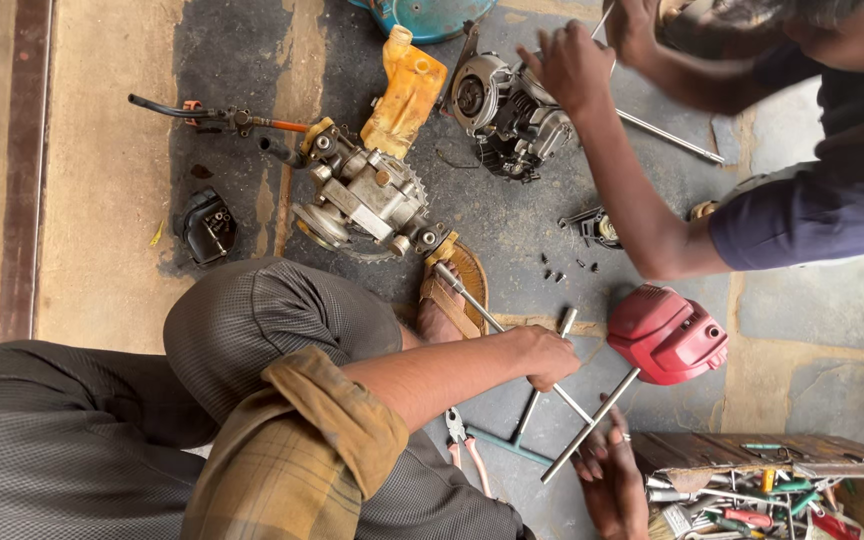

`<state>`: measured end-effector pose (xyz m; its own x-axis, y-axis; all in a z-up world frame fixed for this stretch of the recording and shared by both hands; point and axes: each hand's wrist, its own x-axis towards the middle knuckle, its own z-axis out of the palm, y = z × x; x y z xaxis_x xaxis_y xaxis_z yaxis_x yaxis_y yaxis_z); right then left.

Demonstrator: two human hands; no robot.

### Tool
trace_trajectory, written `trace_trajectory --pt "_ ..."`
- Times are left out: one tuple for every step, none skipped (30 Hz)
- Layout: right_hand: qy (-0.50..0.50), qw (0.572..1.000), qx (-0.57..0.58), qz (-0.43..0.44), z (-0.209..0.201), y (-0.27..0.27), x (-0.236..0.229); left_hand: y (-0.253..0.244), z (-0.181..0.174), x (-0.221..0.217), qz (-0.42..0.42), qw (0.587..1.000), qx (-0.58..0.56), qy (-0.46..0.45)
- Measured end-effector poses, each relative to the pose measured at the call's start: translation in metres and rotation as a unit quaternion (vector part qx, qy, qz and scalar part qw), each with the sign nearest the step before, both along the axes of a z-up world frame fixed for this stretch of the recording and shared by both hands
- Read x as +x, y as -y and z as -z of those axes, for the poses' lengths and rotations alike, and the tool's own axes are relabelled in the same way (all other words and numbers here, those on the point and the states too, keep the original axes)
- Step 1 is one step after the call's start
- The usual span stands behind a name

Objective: The person is repairing a small engine with another person. They use a T-handle wrench to loosen and tighten bolts on the engine block and crankcase. The person also handles a gear and a red engine cover, placing them on the floor.

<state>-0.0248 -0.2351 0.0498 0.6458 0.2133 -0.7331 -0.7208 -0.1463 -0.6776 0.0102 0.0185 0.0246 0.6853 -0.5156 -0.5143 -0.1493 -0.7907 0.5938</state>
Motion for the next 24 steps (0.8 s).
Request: trace_trajectory --pt "0.081 0.994 -0.05 -0.053 0.002 0.004 0.001 0.001 0.001 0.0 0.004 1.0 0.006 -0.009" --pt "0.153 0.983 -0.066 -0.079 0.004 0.01 0.002 0.002 0.003 0.0 0.008 1.0 0.012 -0.018" --pt "0.211 0.975 0.007 -0.068 0.008 0.015 0.003 0.003 0.004 0.0 0.02 1.0 0.015 -0.017" --pt "0.235 0.965 0.11 -0.045 0.009 0.022 0.004 0.003 0.006 -0.001 0.033 0.999 0.017 -0.015" --pt "0.253 0.945 0.203 -0.032 0.012 0.028 0.006 0.003 0.009 -0.003 0.041 0.999 0.019 -0.016" --pt "0.247 0.951 0.185 -0.015 0.015 0.033 0.007 0.003 0.012 -0.003 0.036 0.999 0.02 -0.021" --pt "0.237 0.962 0.138 0.009 0.017 0.037 0.004 0.003 0.015 -0.003 0.037 0.999 0.019 -0.026" --pt "0.222 0.974 0.035 0.035 0.019 0.04 0.002 0.004 0.017 -0.003 0.038 0.999 0.019 -0.031" --pt "0.23 0.973 -0.015 0.002 0.023 0.04 0.0 0.004 0.019 0.0 0.032 0.999 0.01 -0.02" --pt "0.238 0.969 -0.064 -0.03 0.026 0.037 -0.003 0.004 0.02 0.002 0.026 1.0 0.0 -0.009" --pt "0.243 0.961 -0.113 -0.065 0.029 0.034 -0.006 0.004 0.021 0.003 0.018 1.0 -0.011 0.001" --pt "0.164 0.981 -0.102 -0.013 0.03 0.031 -0.008 0.005 0.021 0.004 0.02 1.0 -0.009 0.001" --pt "0.083 0.992 -0.088 0.034 0.032 0.027 -0.007 0.005 0.02 0.005 0.016 1.0 -0.006 0.0" --pt "0.001 0.994 -0.074 0.081 0.033 0.022 -0.005 0.005 0.019 0.006 0.013 1.0 -0.002 -0.001" --pt "-0.061 0.997 -0.005 0.048 0.033 0.019 -0.004 0.005 0.018 0.005 0.009 1.0 -0.002 -0.001" --pt "-0.122 0.99 0.064 0.015 0.032 0.017 -0.002 0.004 0.017 0.005 0.006 1.0 -0.002 -0.001" --pt "-0.183 0.974 0.132 -0.017 0.031 0.017 -0.001 0.005 0.016 0.004 0.005 1.0 -0.002 -0.001" --pt "-0.174 0.976 0.131 0.012 0.029 0.018 0.0 0.005 0.015 0.003 0.005 1.0 -0.001 -0.006" --pt "-0.164 0.977 0.129 0.043 0.028 0.019 0.0 0.005 0.014 0.002 0.007 1.0 0.0 -0.008" --pt "-0.154 0.977 0.126 0.073 0.027 0.021 -0.001 0.005 0.013 0.002 0.01 1.0 0.001 -0.011" --pt "-0.077 0.991 0.095 0.056 0.026 0.023 0.001 0.005 0.013 0.002 0.013 1.0 0.002 -0.014" --pt "0.001 0.997 0.064 0.038 0.026 0.025 0.001 0.004 0.012 0.001 0.017 1.0 0.003 -0.017" --pt "0.078 0.996 0.034 0.018 0.027 0.027 0.001 0.004 0.012 0.0 0.019 1.0 0.003 -0.02" --pt "0.086 0.992 0.085 0.038 0.029 0.029 0.001 0.003 0.012 -0.001 0.032 0.999 0.005 -0.02"
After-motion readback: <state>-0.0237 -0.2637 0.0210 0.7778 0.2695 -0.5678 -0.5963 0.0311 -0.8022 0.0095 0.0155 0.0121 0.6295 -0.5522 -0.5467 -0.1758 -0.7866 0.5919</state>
